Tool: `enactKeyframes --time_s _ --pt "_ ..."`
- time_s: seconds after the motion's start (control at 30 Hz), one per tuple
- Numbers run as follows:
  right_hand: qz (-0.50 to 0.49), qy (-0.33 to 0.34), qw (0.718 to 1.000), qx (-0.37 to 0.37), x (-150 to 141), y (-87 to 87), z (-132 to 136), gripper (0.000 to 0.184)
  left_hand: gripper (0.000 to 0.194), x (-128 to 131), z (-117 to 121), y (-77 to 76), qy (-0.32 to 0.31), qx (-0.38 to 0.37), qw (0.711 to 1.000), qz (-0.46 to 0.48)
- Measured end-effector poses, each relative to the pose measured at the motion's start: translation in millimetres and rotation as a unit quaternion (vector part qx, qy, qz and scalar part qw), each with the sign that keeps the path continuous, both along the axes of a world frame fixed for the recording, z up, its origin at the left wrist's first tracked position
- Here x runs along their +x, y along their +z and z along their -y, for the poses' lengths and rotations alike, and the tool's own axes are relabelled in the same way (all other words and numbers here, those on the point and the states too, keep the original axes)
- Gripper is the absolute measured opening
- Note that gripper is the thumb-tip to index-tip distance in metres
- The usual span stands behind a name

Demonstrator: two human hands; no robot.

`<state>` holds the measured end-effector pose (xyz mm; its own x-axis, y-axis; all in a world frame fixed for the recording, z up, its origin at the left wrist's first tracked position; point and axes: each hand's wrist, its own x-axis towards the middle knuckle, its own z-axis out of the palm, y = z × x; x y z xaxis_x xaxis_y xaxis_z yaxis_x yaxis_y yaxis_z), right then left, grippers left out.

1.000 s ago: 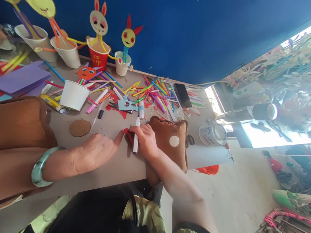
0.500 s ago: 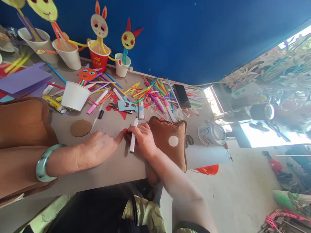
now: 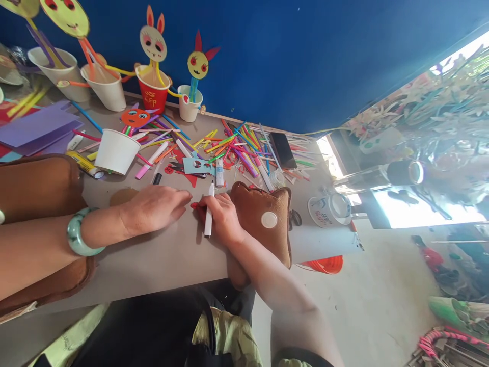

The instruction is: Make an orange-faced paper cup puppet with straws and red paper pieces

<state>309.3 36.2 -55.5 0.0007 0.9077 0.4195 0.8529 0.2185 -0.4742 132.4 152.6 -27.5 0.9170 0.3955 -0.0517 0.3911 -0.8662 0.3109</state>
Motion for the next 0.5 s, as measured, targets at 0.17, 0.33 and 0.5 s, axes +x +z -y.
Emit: enactKeyframes --time_s 0.17,0.33,0.5 --pt "-0.250 -0.056 0.963 -0.089 1 6.4 1 0.028 0.016 1 -3 -2.7 0.007 -0.053 0.997 0.050" --pt "-0.387 -0.033 0.912 -0.131 2 12.2 -1 0.043 0.022 3 -1 -4.0 0.012 -0.101 0.989 0.109" --pt "-0.413 -0.038 0.902 -0.122 3 12.1 -2 0.040 0.020 9 -2 -1.7 0.108 -0.308 0.936 0.134"
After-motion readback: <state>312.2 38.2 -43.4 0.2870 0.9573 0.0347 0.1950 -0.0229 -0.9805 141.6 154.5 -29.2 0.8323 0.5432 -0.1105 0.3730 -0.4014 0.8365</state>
